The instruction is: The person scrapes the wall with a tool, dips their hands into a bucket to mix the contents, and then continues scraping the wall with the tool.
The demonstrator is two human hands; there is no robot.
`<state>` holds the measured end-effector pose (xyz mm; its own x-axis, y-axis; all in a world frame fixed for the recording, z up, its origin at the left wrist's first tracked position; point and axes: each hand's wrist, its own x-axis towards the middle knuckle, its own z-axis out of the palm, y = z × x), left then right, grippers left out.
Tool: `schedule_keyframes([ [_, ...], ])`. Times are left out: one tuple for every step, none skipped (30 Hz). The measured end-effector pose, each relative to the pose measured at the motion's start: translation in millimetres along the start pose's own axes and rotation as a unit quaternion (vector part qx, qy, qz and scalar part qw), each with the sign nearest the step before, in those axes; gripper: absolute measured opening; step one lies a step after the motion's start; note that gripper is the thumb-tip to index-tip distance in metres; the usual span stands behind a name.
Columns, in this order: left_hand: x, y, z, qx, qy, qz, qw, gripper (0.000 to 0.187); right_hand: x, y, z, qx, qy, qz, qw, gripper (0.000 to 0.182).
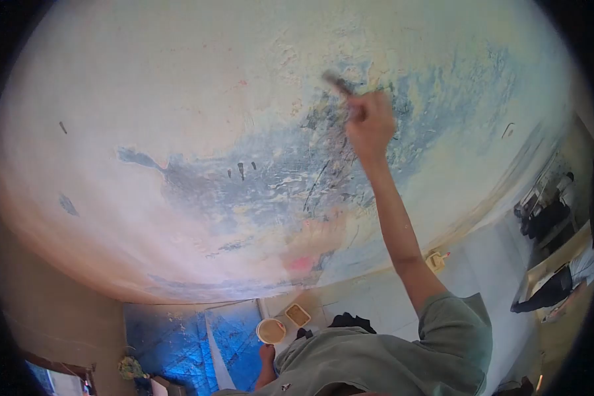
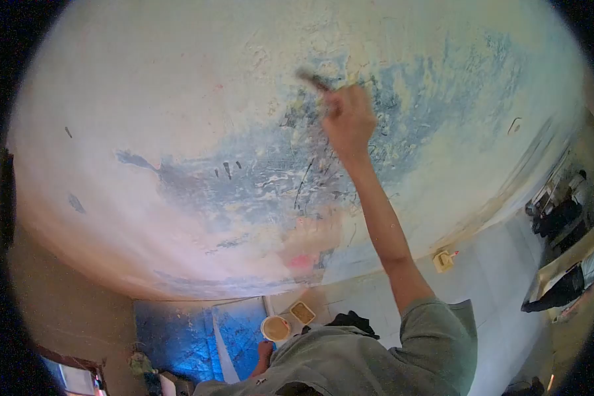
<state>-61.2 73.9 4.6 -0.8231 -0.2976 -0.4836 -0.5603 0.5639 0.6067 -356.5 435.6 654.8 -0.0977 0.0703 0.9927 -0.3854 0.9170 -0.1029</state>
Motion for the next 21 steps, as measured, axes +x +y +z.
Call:
schedule_keyframes([
  [-0.2, -2.5, -0.4, 0.004, 0.001, 0.003, 1.000, 0.023, 11.0, 4.7, -2.5, -0.011, 0.051, 0.069, 0.996, 0.025],
  [-2.4, -3.9, -0.4, 0.024, -0.006, 0.028, 0.999, 0.024, 11.2, 9.5, 6.6, 0.030, 0.077, 0.121, 0.989, 0.023],
  [-1.8, -8.5, 0.4, 0.045, -0.012, 0.054, 0.997, 0.026, 6.7, 1.1, 8.5, 0.026, 0.079, 0.122, 0.989, 0.023],
  [0.4, -12.8, 1.1, 0.074, -0.017, 0.054, 0.996, 0.027, -2.3, -11.7, 9.8, 0.010, 0.024, 0.040, 0.999, 0.023],
  [3.5, -14.7, 1.0, 0.075, -0.021, 0.055, 0.995, 0.027, -10.3, -22.0, 10.7, -0.005, -0.033, -0.042, 0.999, 0.022],
  [8.2, -16.6, 1.2, 0.065, -0.038, 0.027, 0.997, 0.027, -17.5, -25.1, 13.8, -0.031, -0.070, -0.042, 0.996, 0.023],
  [11.5, -19.0, 1.8, 0.054, -0.055, -0.002, 0.997, 0.028, -14.1, -20.1, 11.2, -0.032, -0.072, -0.044, 0.996, 0.023],
  [11.3, -20.9, -0.4, 0.053, -0.057, -0.003, 0.997, 0.028, -6.3, -14.1, 6.7, -0.039, -0.027, -0.028, 0.998, 0.023],
  [12.8, -20.3, -1.0, 0.002, -0.033, 0.007, 0.999, 0.027, -1.1, -11.3, 5.1, -0.045, 0.019, -0.013, 0.999, 0.023],
  [14.2, -16.0, 3.0, -0.052, -0.008, 0.017, 0.998, 0.027, -1.0, -11.4, 8.9, -0.042, 0.018, -0.018, 0.999, 0.023],
  [11.4, -9.2, 5.6, -0.057, -0.009, 0.014, 0.998, 0.027, -4.5, -11.2, 14.8, -0.037, 0.048, 0.005, 0.998, 0.024],
  [5.0, 5.0, -2.8, -0.057, -0.028, -0.022, 0.998, 0.027, -8.5, -11.8, 19.8, -0.033, 0.079, 0.029, 0.996, 0.024],
  [0.0, 13.2, -10.5, -0.054, -0.046, -0.057, 0.996, 0.026, -17.0, -19.0, 22.5, -0.033, 0.079, 0.030, 0.996, 0.024],
  [-1.6, 13.2, -8.6, -0.053, -0.046, -0.057, 0.996, 0.026, -29.1, -31.2, 23.6, -0.026, 0.012, -0.001, 1.000, 0.024],
  [-2.1, 13.6, -3.8, -0.040, -0.027, -0.018, 0.999, 0.028, -35.7, -38.8, 23.7, -0.018, -0.054, -0.033, 0.998, 0.024],
  [-1.3, 12.8, -3.0, -0.025, -0.008, 0.021, 0.999, 0.029, -34.1, -40.5, 20.6, 0.007, -0.054, -0.004, 0.998, 0.023],
  [1.7, 8.4, -0.5, -0.023, -0.005, 0.020, 1.000, 0.029, -31.5, -36.6, 20.8, 0.008, -0.053, -0.002, 0.999, 0.023],
  [7.4, 0.0, 8.4, -0.022, -0.009, 0.023, 0.999, 0.031, -26.5, -29.9, 22.4, 0.000, 0.004, 0.020, 1.000, 0.022],
  [12.6, -7.7, 14.7, -0.021, -0.013, 0.027, 0.999, 0.032, -23.9, -25.9, 23.3, -0.010, 0.061, 0.041, 0.997, 0.022],
  [-0.8, 5.2, 10.9, -0.027, -0.002, 0.013, 1.000, 0.022, -26.5, -27.3, 23.7, -0.011, 0.061, 0.042, 0.997, 0.022],
  [-13.2, 10.5, 7.1, -0.026, -0.002, 0.013, 1.000, 0.022, -31.7, -30.9, 24.5, -0.015, 0.040, 0.064, 0.997, 0.021],
])
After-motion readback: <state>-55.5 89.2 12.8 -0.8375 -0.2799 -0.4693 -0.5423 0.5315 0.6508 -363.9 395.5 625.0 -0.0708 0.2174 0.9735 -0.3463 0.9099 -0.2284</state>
